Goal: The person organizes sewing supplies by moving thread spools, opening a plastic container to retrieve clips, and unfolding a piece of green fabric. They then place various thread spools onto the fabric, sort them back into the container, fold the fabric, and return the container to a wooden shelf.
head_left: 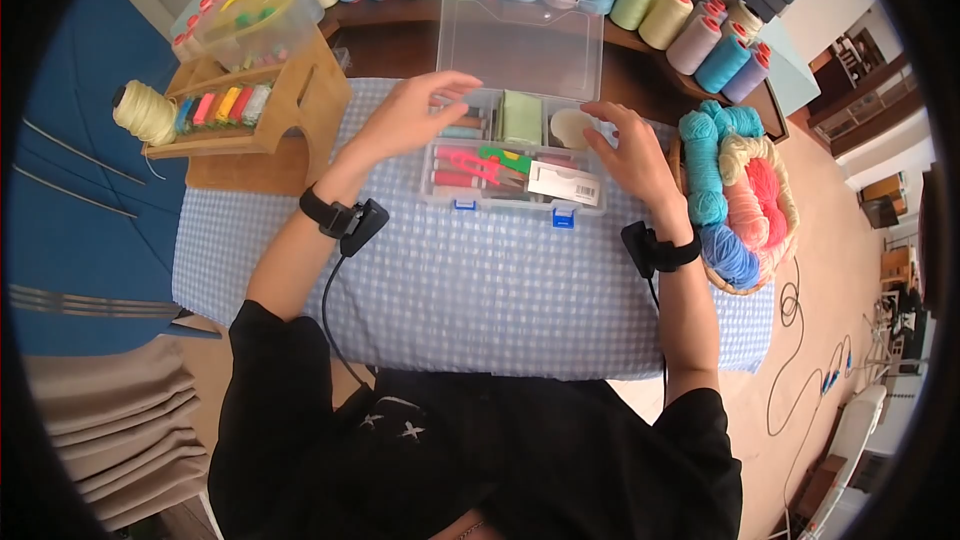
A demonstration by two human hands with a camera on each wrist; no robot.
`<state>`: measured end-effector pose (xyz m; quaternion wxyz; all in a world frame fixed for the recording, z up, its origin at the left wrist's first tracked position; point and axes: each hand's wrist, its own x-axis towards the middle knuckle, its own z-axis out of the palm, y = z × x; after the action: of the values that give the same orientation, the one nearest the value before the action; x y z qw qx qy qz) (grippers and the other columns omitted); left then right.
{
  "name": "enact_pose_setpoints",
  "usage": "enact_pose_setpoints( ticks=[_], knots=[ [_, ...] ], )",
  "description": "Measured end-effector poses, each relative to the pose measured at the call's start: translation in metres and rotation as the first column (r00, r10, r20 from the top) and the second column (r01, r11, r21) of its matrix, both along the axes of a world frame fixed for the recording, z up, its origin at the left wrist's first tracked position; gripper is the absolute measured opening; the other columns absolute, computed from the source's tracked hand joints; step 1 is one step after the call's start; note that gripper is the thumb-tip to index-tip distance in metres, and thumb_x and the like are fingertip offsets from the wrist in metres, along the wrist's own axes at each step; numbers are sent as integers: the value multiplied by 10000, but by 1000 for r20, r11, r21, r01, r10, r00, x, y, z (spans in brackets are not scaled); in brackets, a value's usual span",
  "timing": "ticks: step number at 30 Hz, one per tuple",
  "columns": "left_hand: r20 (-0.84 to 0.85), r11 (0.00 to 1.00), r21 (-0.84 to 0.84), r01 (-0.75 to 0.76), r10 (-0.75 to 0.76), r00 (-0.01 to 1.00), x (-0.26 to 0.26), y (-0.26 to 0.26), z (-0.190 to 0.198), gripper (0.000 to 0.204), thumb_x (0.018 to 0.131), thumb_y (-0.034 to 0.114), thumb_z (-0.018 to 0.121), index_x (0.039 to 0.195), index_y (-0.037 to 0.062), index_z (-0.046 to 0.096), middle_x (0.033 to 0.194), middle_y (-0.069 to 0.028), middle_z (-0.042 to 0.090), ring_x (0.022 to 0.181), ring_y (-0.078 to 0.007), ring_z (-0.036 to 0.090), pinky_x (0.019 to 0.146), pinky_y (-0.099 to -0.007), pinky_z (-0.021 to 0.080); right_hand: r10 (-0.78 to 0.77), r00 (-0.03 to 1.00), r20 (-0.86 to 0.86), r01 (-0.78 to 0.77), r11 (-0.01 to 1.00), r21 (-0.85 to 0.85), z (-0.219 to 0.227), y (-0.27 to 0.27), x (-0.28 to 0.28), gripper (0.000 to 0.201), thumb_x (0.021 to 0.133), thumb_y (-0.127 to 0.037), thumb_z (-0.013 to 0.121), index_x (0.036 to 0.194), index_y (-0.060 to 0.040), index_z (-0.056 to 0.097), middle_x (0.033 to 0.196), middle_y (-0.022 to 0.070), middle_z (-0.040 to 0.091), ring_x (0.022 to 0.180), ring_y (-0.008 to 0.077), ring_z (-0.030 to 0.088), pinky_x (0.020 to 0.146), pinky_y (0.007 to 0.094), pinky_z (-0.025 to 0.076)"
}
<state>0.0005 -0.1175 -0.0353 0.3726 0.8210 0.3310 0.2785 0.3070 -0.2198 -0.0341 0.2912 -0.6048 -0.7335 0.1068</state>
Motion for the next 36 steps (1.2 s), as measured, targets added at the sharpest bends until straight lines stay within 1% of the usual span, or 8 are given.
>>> enact_pose_setpoints(
  ticks=[8,14,17,20,24,27,30,36],
  knots=[
    [-266,889,433,150,-33,963,51,5,-4,350,872,162,696,1207,63,668,1073,-140,657,1012,-309,642,904,-404,512,60,984,167,-52,997,-53,0,23,-13,256,833,-127,699,1072,-33,703,1041,152,679,1003,356,607,894,414,485],
    [-274,948,279,156,-77,959,57,16,-1,258,857,96,708,1103,30,663,1051,-102,650,919,-222,669,796,-363,526,37,988,151,-45,998,50,-8,26,-16,192,792,-119,689,964,-39,721,1031,126,687,965,342,599,873,424,495],
    [80,991,-99,91,-84,993,53,11,11,232,897,57,675,1122,24,624,1069,-67,633,879,-121,664,730,-274,523,56,979,197,-72,995,74,0,23,-16,211,798,-118,710,995,-44,711,1036,127,681,977,329,614,859,406,504],
    [474,963,-239,124,4,880,50,1,35,273,926,32,647,1187,29,570,1107,-51,611,882,-72,643,700,-216,505,97,990,-101,-77,979,188,17,27,-23,294,796,-159,764,1058,-54,680,1021,118,682,971,295,645,816,376,515],
    [562,918,-375,127,117,819,49,-5,47,326,968,117,624,1266,35,521,1231,-112,605,1046,-175,655,838,-303,554,216,948,-233,-171,965,200,55,13,-51,395,803,-243,813,1091,-39,635,1003,101,689,933,253,670,775,348,513],
    [768,747,-435,504,16,640,44,-14,56,384,1026,244,535,1338,25,493,1317,-162,585,1201,-247,604,987,-388,511,191,934,-302,-102,952,288,58,12,-60,408,862,-316,778,1080,-4,633,919,93,703,874,222,677,741,336,513],
    [673,825,-275,493,-201,712,36,-18,49,457,1056,331,435,1373,6,480,1363,-188,565,1279,-284,556,1060,-422,449,121,855,-504,-68,990,123,58,12,-57,407,913,-344,723,1098,12,657,861,97,703,835,196,673,701,328,512],
    [400,973,-130,193,-127,907,38,-25,41,486,902,167,740,1319,-17,569,1306,-104,609,1192,-181,579,942,-351,533,299,840,-453,-274,954,120,50,14,-59,379,933,-353,706,1011,18,710,859,83,707,736,157,599,682,305,498]
  ],
)
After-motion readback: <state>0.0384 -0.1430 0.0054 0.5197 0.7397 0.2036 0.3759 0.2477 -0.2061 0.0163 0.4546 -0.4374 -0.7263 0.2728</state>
